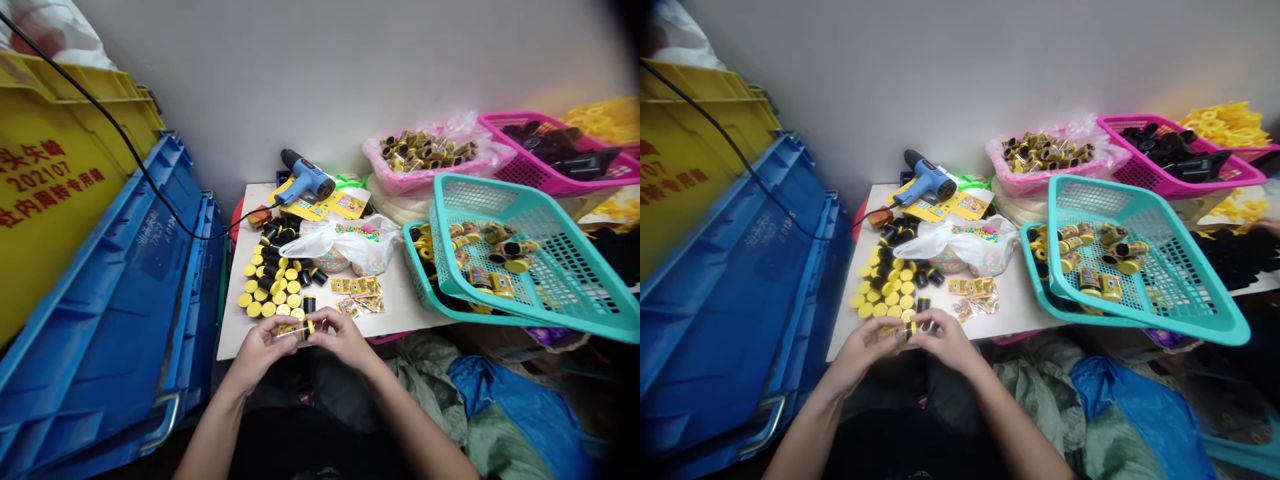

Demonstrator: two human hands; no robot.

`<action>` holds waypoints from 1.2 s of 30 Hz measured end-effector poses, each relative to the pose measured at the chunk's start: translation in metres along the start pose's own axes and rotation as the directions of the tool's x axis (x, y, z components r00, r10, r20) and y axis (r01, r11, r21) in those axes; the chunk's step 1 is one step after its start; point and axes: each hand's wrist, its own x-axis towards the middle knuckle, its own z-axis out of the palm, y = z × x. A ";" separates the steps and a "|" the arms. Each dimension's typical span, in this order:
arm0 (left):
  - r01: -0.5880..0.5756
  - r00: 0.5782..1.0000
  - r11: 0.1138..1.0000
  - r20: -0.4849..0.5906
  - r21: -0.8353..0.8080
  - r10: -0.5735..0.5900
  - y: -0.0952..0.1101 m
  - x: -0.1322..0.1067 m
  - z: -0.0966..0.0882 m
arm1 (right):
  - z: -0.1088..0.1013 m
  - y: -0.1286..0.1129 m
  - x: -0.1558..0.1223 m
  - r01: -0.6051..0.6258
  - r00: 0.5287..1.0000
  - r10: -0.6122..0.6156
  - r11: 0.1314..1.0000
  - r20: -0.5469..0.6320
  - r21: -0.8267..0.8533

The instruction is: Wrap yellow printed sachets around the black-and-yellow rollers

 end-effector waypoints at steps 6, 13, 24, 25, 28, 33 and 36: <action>-0.079 0.995 0.996 -0.056 0.050 0.082 -0.005 -0.002 0.013 | 0.022 0.005 -0.007 -0.198 0.980 0.166 0.820 0.109 0.537; -0.160 0.987 0.981 -0.003 0.111 0.162 -0.007 -0.002 0.020 | 0.025 0.005 -0.010 -0.233 0.971 0.217 0.784 0.097 0.575; -0.509 0.850 0.795 0.044 0.329 0.526 -0.011 -0.007 0.028 | -0.076 -0.103 -0.046 0.123 0.509 -0.730 0.586 -0.457 -0.801; -0.448 0.882 0.835 0.004 0.318 0.472 -0.012 -0.005 0.026 | -0.094 -0.114 -0.046 -0.037 0.418 -0.791 0.477 -0.447 -0.878; -0.298 0.934 0.914 -0.111 0.277 0.338 -0.015 -0.002 0.024 | -0.121 -0.117 -0.036 -0.268 0.385 -0.840 0.294 -0.382 -0.917; -0.255 0.947 0.937 -0.135 0.238 0.292 -0.012 -0.004 0.021 | -0.087 -0.033 -0.005 -0.009 0.957 -0.275 0.280 -0.089 -0.960; -0.245 0.950 0.940 -0.133 0.237 0.281 -0.009 -0.006 0.020 | -0.068 0.011 0.007 -0.106 0.986 -0.098 0.245 -0.134 -0.964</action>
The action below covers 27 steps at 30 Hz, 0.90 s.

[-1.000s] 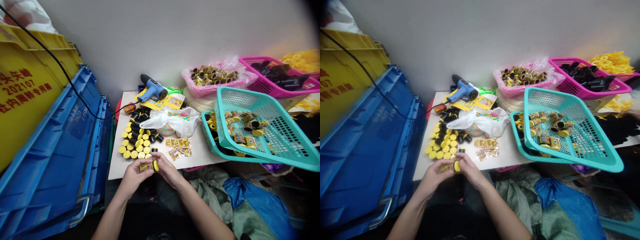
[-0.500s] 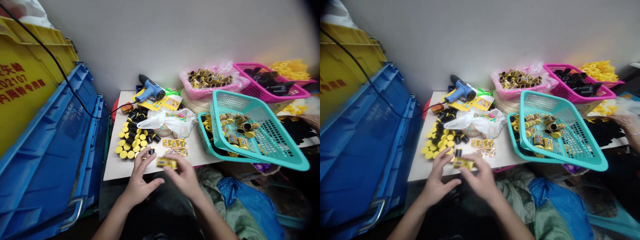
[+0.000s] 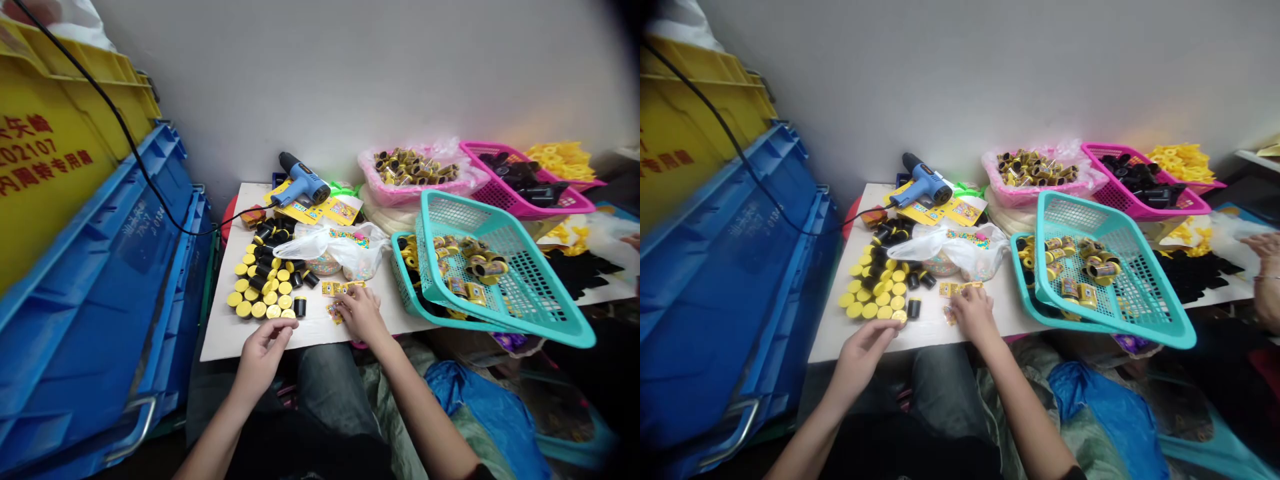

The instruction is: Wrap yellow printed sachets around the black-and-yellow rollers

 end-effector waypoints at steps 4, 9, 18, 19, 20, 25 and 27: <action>0.006 1.000 1.000 0.020 0.009 -0.006 -0.001 -0.001 0.002 | 0.013 0.000 0.009 0.039 0.998 -0.040 0.999 0.047 0.018; -0.016 0.999 0.999 0.029 0.042 0.015 -0.004 0.001 0.008 | 0.003 -0.007 0.015 0.055 0.995 -0.034 0.972 -0.095 0.230; 0.054 0.999 0.978 0.012 -0.199 -0.052 0.004 0.025 0.033 | -0.019 -0.052 -0.004 -0.194 0.978 0.117 0.214 0.173 0.957; 0.086 0.996 0.971 0.033 -0.221 -0.081 0.005 0.026 0.035 | -0.020 -0.056 -0.005 -0.219 0.969 0.143 0.126 0.201 0.968; 0.117 0.993 0.964 0.048 -0.238 -0.108 0.006 0.026 0.036 | -0.020 -0.059 -0.006 -0.239 0.959 0.174 0.068 0.224 0.969; 0.179 0.984 0.951 0.063 -0.251 -0.168 0.003 0.025 0.034 | -0.014 -0.055 -0.007 -0.283 0.924 0.299 0.111 0.239 0.953; 0.162 0.987 0.964 0.038 -0.211 -0.157 0.000 0.029 0.036 | -0.012 -0.048 -0.005 -0.261 0.907 0.379 0.164 0.184 0.951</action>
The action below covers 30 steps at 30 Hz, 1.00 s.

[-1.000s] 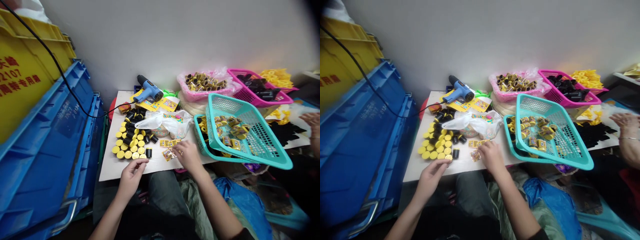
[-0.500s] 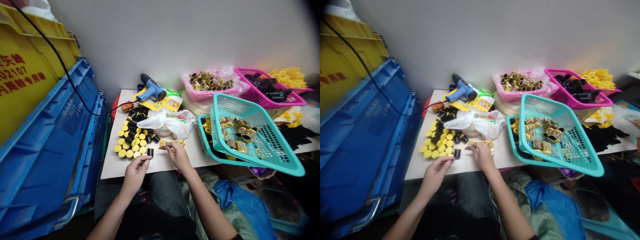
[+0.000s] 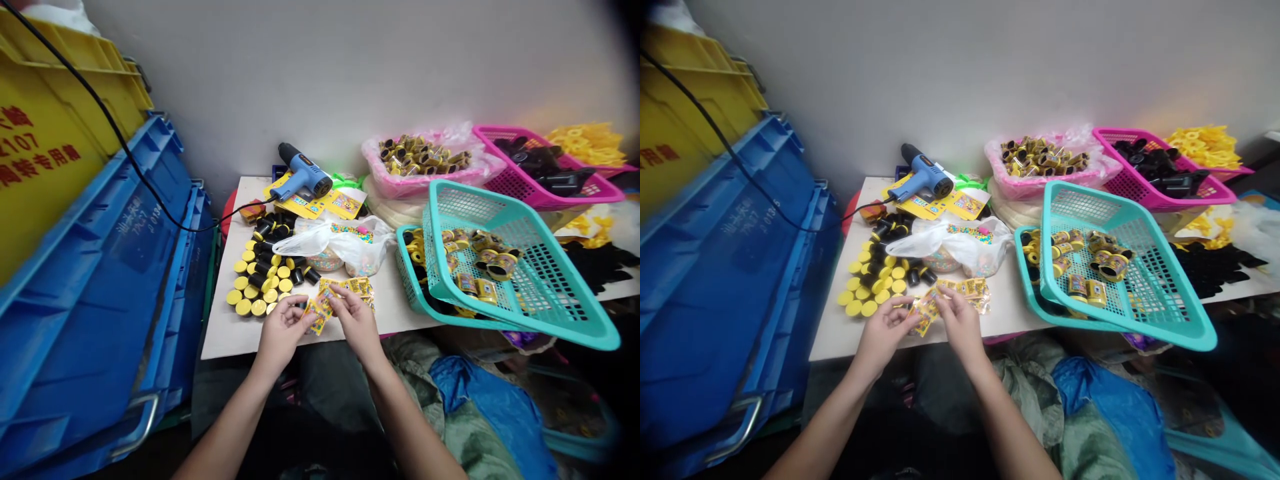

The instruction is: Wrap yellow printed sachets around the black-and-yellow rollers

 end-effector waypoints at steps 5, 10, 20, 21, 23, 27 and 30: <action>-0.231 0.959 0.941 -0.108 0.246 0.263 0.003 0.018 0.015 | -0.004 -0.004 0.004 -0.053 0.980 0.096 0.971 -0.176 0.235; -0.242 0.970 0.965 0.016 0.102 0.241 0.008 0.018 0.027 | 0.017 -0.004 -0.014 -0.103 0.973 0.197 0.833 -0.117 0.544; 0.046 0.991 0.998 0.131 -0.033 -0.041 0.009 0.000 -0.008 | 0.031 0.006 -0.024 -0.187 0.981 0.132 0.855 0.146 0.485; 0.063 0.992 0.996 0.109 -0.063 -0.056 0.006 -0.002 -0.011 | 0.034 0.008 -0.024 -0.177 0.982 0.123 0.863 0.142 0.473; 0.095 0.995 0.990 0.039 -0.106 -0.092 -0.001 -0.005 -0.017 | 0.037 0.012 -0.019 -0.127 0.988 0.082 0.913 0.130 0.388; 0.097 0.991 0.985 -0.081 -0.145 -0.109 -0.013 -0.007 -0.032 | 0.038 0.016 0.019 0.169 0.986 -0.164 0.945 0.043 -0.281; 0.066 0.988 0.986 -0.127 -0.154 -0.086 -0.014 -0.009 -0.041 | 0.040 0.013 0.055 0.286 0.952 -0.259 0.555 0.164 -0.781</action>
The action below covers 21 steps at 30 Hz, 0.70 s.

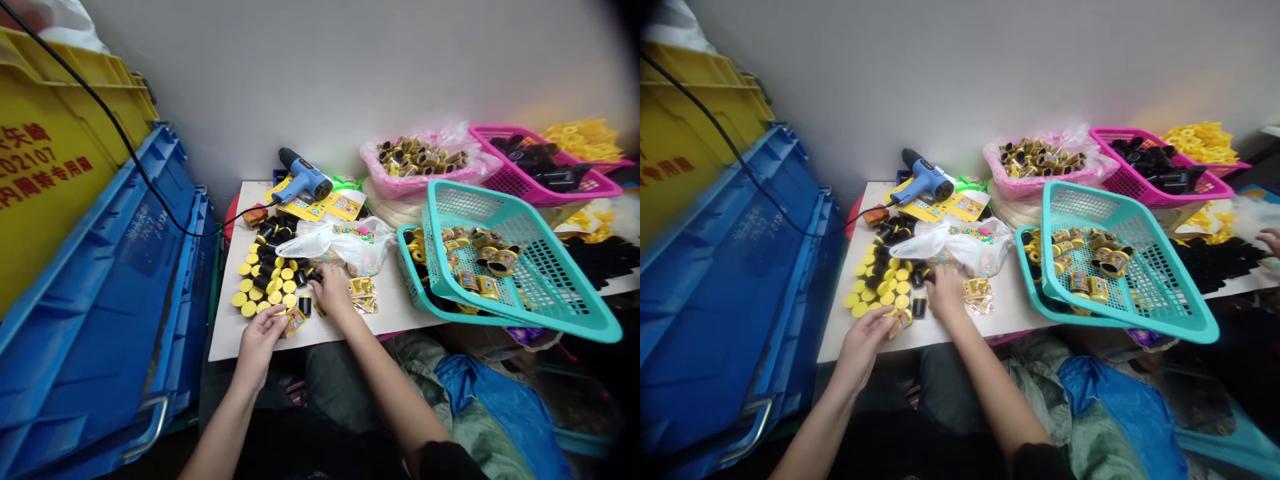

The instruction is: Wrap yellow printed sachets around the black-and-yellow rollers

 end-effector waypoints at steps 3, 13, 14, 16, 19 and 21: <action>-0.040 0.999 0.996 -0.018 0.079 0.041 0.005 -0.002 -0.004 | 0.001 -0.002 0.019 0.065 0.995 -0.052 0.986 0.085 -0.155; -0.096 0.990 0.961 -0.076 0.259 0.119 0.011 0.001 -0.006 | -0.031 0.000 -0.034 -0.231 0.973 0.122 0.573 0.197 0.786; -0.114 0.987 0.954 -0.080 0.276 0.141 0.011 0.002 -0.006 | -0.036 -0.002 -0.041 -0.272 0.962 0.119 0.437 0.245 0.857; -0.141 0.983 0.948 -0.074 0.287 0.168 0.011 0.002 -0.007 | -0.044 -0.007 -0.051 -0.335 0.942 0.097 0.238 0.321 0.912; -0.170 0.983 0.947 -0.020 0.273 0.182 0.010 0.001 -0.007 | -0.049 -0.013 -0.056 -0.402 0.916 0.069 0.109 0.396 0.909; -0.182 0.982 0.949 0.007 0.257 0.187 0.008 0.001 -0.008 | -0.046 -0.013 -0.056 -0.407 0.913 0.047 0.131 0.404 0.904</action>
